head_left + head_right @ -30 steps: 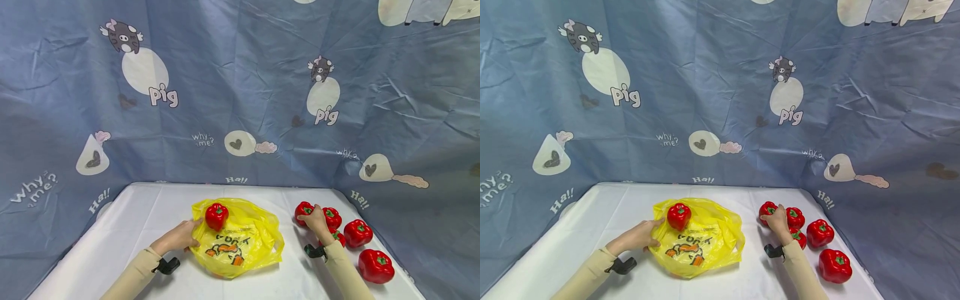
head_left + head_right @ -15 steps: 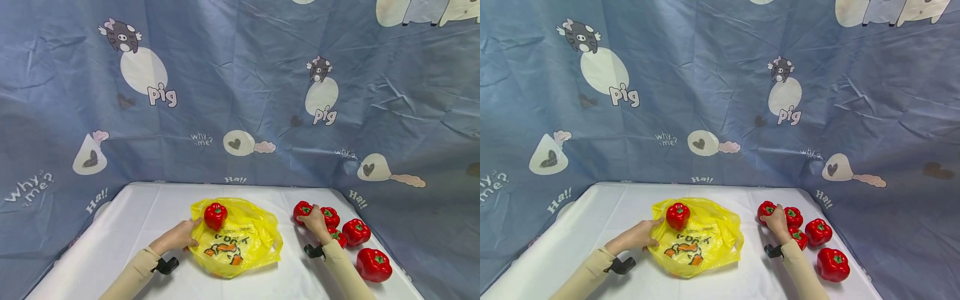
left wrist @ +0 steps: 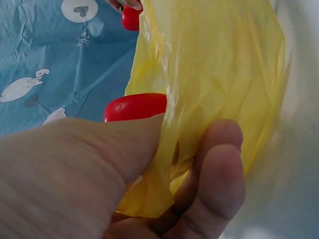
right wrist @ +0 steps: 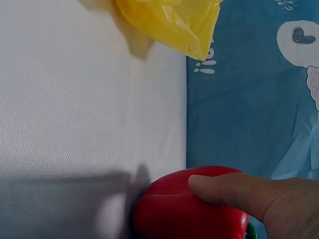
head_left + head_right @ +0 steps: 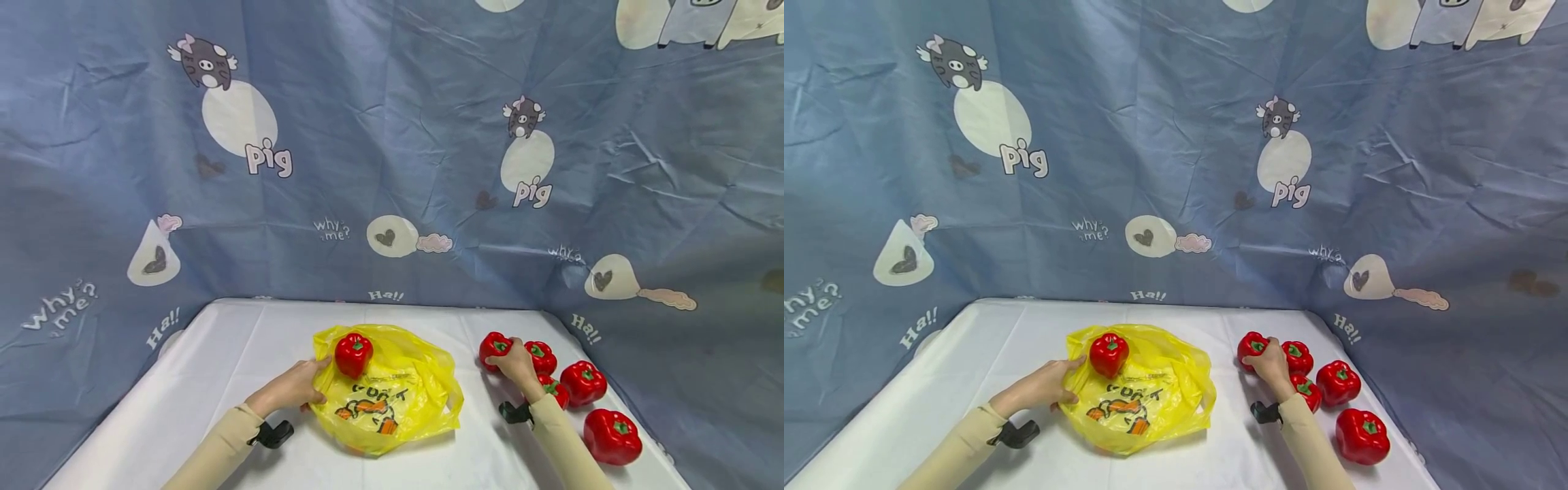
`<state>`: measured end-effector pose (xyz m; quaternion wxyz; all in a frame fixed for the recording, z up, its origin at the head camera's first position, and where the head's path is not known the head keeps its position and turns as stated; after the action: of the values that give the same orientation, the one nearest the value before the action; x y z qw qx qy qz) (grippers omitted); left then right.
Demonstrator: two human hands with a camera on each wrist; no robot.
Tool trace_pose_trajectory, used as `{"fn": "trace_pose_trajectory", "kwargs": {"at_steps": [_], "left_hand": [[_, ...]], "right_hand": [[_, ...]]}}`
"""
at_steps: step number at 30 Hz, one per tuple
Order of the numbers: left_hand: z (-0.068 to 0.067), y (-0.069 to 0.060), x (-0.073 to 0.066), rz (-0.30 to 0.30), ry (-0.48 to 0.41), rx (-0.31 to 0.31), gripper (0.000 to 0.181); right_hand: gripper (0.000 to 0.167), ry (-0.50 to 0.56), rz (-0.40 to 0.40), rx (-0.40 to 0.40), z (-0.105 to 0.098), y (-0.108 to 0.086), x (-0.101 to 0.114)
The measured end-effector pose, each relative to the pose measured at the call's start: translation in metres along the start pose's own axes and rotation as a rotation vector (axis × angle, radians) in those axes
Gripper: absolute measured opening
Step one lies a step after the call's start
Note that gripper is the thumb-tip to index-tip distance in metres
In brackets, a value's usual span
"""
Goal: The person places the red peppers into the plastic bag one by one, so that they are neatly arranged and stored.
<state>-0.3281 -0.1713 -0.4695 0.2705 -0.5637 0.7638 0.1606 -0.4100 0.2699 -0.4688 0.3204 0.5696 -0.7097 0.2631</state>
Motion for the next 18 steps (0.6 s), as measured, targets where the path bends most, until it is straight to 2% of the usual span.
{"fn": "trace_pose_trajectory", "kwargs": {"at_steps": [7,18], "left_hand": [[-0.0005,-0.0003,-0.0013,0.001,0.01,0.007,0.082],[-0.0009,0.0001,-0.0013,-0.015,0.011,0.004,0.082]], "right_hand": [[0.084,0.031,-0.004,0.0,0.002,-0.0019,-0.0016],[0.08,0.054,-0.072,-0.032,-0.0014,-0.01,0.003]]}}
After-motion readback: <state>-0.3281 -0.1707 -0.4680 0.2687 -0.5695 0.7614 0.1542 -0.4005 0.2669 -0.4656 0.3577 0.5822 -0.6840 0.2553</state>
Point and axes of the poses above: each hand's wrist, its own y-axis towards the middle knuckle, its own z-axis out of the palm, x = y × z, the point moved 3 cm from there along y, towards the middle knuckle, and after that the axes turned 8 degrees about y, right-handed, at the moved point
